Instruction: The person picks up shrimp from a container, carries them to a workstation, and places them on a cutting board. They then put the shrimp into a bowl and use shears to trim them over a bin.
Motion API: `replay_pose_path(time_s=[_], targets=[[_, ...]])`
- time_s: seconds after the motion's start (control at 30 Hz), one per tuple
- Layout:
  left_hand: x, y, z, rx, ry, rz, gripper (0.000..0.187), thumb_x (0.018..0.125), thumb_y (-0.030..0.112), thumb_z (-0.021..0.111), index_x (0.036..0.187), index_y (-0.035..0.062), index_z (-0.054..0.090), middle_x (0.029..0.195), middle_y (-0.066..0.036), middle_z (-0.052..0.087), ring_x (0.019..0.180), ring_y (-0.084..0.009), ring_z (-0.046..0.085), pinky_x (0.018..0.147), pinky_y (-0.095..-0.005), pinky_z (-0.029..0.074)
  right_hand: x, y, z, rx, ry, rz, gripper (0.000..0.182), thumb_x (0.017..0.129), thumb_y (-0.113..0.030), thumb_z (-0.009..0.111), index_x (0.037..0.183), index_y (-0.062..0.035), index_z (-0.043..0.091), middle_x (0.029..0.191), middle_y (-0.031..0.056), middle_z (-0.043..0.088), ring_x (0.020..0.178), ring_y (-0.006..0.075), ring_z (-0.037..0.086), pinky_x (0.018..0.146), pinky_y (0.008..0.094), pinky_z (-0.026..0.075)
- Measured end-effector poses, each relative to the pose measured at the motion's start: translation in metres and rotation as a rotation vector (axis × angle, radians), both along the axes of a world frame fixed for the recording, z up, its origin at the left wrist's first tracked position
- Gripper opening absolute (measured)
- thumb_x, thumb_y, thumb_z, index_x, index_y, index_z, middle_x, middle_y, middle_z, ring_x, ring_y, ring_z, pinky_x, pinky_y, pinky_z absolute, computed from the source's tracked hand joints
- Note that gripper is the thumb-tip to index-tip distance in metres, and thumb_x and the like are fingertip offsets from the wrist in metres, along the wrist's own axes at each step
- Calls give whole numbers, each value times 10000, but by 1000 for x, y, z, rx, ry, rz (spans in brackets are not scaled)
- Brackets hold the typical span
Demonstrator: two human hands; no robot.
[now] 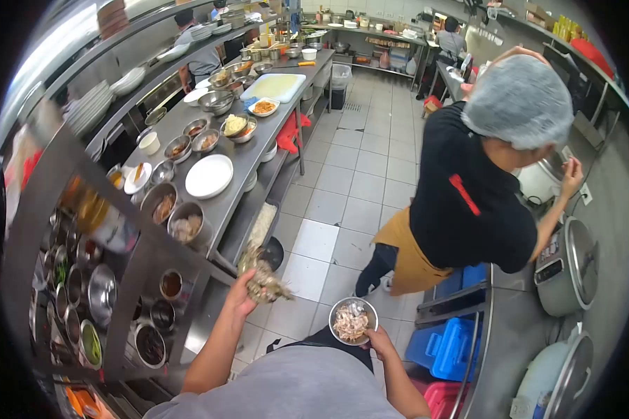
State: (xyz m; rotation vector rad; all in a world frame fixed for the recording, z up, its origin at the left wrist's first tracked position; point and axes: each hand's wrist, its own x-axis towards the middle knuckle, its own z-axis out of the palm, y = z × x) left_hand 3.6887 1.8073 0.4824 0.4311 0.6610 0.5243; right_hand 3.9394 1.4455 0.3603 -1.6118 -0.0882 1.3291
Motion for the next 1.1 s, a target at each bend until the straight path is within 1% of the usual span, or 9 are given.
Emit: replay_pose_path(time_s=[0.1, 0.27, 0.33, 0.43, 0.5, 0.67, 0.83, 0.93, 1.1], targets=[[100, 83, 20, 40, -15, -46, 338, 937, 233, 624, 1217, 49, 577, 1068, -106, 668, 910, -241, 674, 630, -330, 568, 33, 87, 27, 49, 3, -56, 300, 923, -115, 520, 1206, -16, 538, 887, 118, 678, 659, 218, 650, 536, 314, 547], [255, 200, 9, -12, -63, -121, 339, 919, 220, 656, 1204, 54, 582, 1044, -88, 668, 878, -216, 665, 635, -329, 556, 147, 211, -11, 2, -13, -38, 340, 910, -111, 520, 1237, -20, 548, 960, 99, 690, 725, 185, 657, 532, 284, 549], [306, 241, 11, 2, -98, -106, 343, 913, 218, 665, 1205, 58, 581, 1039, -87, 666, 874, -217, 663, 636, -331, 555, 205, 270, -1, -11, -79, -76, 347, 910, -105, 524, 1244, -13, 545, 943, 112, 692, 674, 185, 664, 493, 276, 543], [353, 303, 13, -30, -110, -83, 349, 902, 213, 682, 1205, 72, 580, 1037, -90, 664, 885, -219, 667, 628, -336, 559, 289, 349, 5, -58, -136, -158, 305, 923, -104, 506, 1209, -1, 533, 890, 126, 690, 591, 182, 666, 443, 266, 523], [377, 348, 21, -47, -77, -54, 346, 898, 208, 686, 1199, 72, 582, 1041, -87, 664, 890, -212, 671, 625, -334, 564, 345, 404, 28, 28, -210, -222, 250, 906, -124, 498, 1098, 10, 585, 798, 120, 674, 546, 184, 631, 440, 295, 497], [424, 459, 32, -30, -105, 50, 323, 907, 209, 672, 1176, 53, 586, 1010, -103, 671, 876, -222, 676, 646, -330, 573, 470, 544, 68, 149, -175, -316, 235, 937, -139, 480, 1123, -13, 550, 798, 107, 646, 557, 176, 599, 491, 294, 486], [500, 579, 16, -47, -117, 154, 342, 910, 200, 661, 1201, 43, 573, 1039, -106, 665, 888, -220, 670, 640, -335, 568, 567, 682, 44, 187, -169, -284, 272, 940, -183, 492, 1148, -13, 539, 752, 118, 628, 520, 172, 549, 490, 316, 476], [559, 659, 5, -13, -215, 160, 380, 915, 182, 642, 1254, 37, 547, 1090, -107, 647, 917, -234, 661, 640, -331, 562, 621, 758, 21, 119, -53, -189, 349, 946, -171, 481, 1274, -50, 477, 777, 132, 643, 517, 169, 561, 470, 308, 473], [654, 798, -2, -97, -169, 121, 371, 921, 182, 638, 1256, 60, 536, 1080, -103, 652, 932, -251, 662, 656, -343, 576, 711, 871, 27, 91, -80, -220, 232, 897, -192, 543, 1027, -5, 584, 701, 115, 632, 515, 176, 567, 481, 304, 478]])
